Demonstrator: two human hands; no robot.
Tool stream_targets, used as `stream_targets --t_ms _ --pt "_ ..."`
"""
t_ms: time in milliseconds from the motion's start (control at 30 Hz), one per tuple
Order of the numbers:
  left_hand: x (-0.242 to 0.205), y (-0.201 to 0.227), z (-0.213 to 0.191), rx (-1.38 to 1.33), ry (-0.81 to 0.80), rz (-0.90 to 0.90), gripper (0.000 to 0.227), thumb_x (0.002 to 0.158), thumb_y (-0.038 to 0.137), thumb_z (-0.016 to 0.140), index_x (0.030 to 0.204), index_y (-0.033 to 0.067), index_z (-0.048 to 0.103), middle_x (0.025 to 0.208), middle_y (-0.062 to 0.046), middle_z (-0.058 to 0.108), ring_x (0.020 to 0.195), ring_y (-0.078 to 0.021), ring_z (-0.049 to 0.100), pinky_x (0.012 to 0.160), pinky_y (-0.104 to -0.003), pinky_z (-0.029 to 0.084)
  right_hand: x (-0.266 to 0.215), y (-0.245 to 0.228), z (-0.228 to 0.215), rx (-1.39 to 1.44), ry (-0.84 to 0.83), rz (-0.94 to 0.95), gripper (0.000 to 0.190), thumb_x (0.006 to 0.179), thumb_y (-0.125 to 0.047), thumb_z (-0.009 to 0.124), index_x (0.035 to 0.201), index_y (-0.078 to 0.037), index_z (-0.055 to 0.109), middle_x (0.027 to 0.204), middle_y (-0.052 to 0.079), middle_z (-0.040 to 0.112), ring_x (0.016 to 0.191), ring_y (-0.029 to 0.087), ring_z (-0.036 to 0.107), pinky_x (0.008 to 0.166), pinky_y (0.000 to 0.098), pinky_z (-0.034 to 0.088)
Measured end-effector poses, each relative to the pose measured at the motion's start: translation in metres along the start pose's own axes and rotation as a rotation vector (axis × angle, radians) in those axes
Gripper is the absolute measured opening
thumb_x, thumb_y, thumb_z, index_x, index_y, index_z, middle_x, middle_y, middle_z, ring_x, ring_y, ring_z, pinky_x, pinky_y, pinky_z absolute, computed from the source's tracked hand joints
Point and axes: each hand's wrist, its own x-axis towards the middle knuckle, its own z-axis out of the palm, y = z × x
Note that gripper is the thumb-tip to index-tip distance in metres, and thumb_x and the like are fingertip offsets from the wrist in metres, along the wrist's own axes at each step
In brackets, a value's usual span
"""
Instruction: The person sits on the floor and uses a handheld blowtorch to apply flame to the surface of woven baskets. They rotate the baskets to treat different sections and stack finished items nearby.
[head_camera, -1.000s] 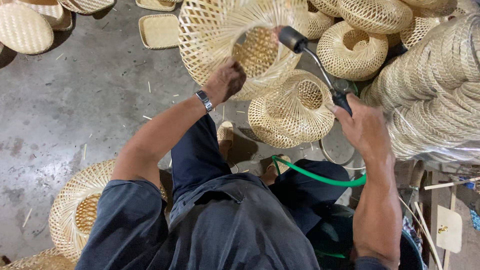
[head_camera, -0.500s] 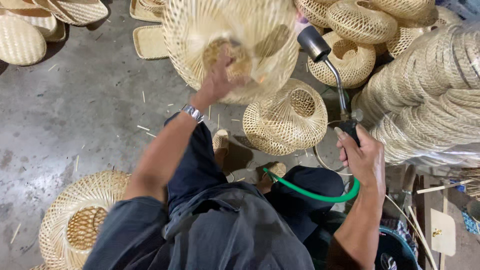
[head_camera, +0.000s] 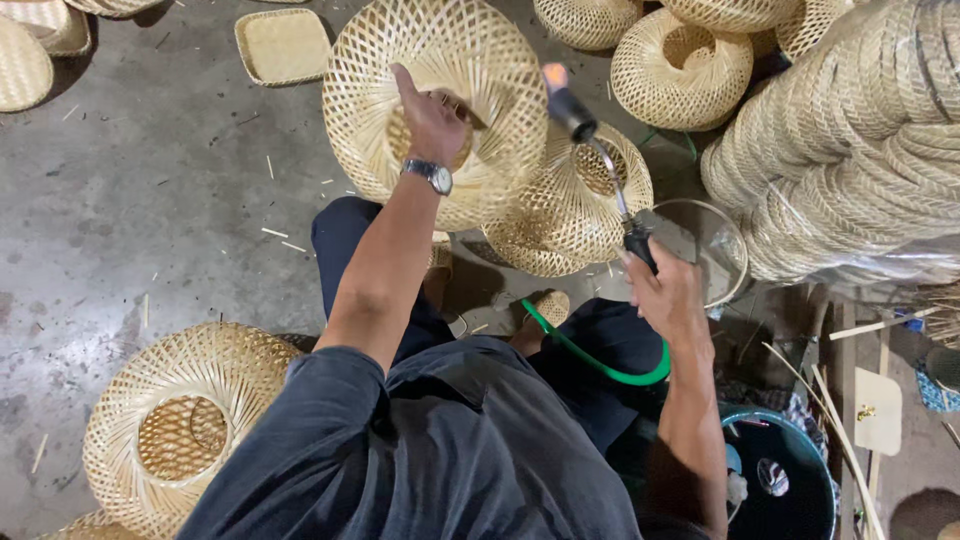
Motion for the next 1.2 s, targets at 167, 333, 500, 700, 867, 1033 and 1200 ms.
stream_targets --t_ms 167,333,500,700,867,1033,1200 --pt "0.016 -0.003 -0.012 0.013 -0.034 0.024 0.068 0.1 0.076 0.056 0.096 0.0104 0.035 0.091 -0.006 0.043 0.081 -0.0207 0.038 0.079 -0.04 0.033 0.006 -0.002 0.011 -0.011 -0.041 -0.029 0.03 0.096 -0.031 0.063 0.108 -0.004 0.07 0.064 0.005 0.065 0.048 0.013 0.06 0.045 0.0313 0.049" --pt "0.001 0.004 -0.013 0.116 0.03 -0.013 0.106 0.085 0.072 0.049 0.16 0.0082 0.01 0.133 -0.016 0.046 0.115 -0.0314 0.048 0.103 -0.046 0.04 0.014 0.01 0.015 0.057 -0.109 -0.029 0.031 0.098 -0.029 0.065 0.105 0.001 0.068 0.071 0.007 0.067 0.052 0.012 0.061 0.045 0.031 0.05" --pt "0.004 -0.005 -0.022 0.126 -0.032 -0.058 0.102 0.085 0.076 0.045 0.158 0.0063 0.028 0.111 -0.012 0.051 0.097 -0.027 0.051 0.092 -0.044 0.039 0.018 0.016 0.023 0.064 -0.093 0.004 0.029 0.099 -0.026 0.062 0.111 -0.001 0.067 0.072 0.007 0.066 0.053 0.012 0.06 0.044 0.0305 0.048" --pt "0.011 -0.009 -0.032 0.061 -0.065 -0.027 0.077 0.096 0.073 0.05 0.122 0.0084 0.019 0.091 -0.01 0.04 0.081 -0.0256 0.038 0.084 -0.047 0.039 0.018 0.031 0.023 0.101 -0.13 0.022 0.029 0.097 -0.026 0.064 0.115 -0.003 0.064 0.07 0.005 0.066 0.051 0.011 0.059 0.043 0.0286 0.048" --pt "0.015 -0.003 -0.026 0.008 0.085 -0.09 0.077 0.094 0.071 0.052 0.113 -0.0022 0.038 0.079 -0.009 0.051 0.07 -0.0223 0.047 0.068 -0.039 0.045 0.016 0.036 0.018 0.127 -0.14 0.099 0.029 0.099 -0.027 0.065 0.093 0.001 0.068 0.067 0.006 0.063 0.051 0.012 0.057 0.043 0.0302 0.045" --pt "0.016 0.005 -0.019 -0.082 0.22 -0.039 0.051 0.092 0.063 0.062 0.099 0.0148 0.045 0.074 0.0 0.053 0.057 -0.0085 0.046 0.053 -0.022 0.043 0.015 0.04 0.02 0.126 -0.123 0.092 0.03 0.101 -0.025 0.063 0.088 0.002 0.066 0.065 0.007 0.062 0.049 0.013 0.057 0.044 0.0291 0.046" --pt "0.023 0.008 -0.02 -0.134 0.122 -0.012 0.057 0.09 0.065 0.063 0.097 0.0104 0.046 0.068 0.004 0.046 0.053 -0.0077 0.041 0.047 -0.022 0.04 0.014 0.039 0.028 0.198 -0.144 0.102 0.022 0.099 -0.023 0.062 0.093 -0.002 0.067 0.068 0.004 0.064 0.05 0.011 0.058 0.042 0.0279 0.046"
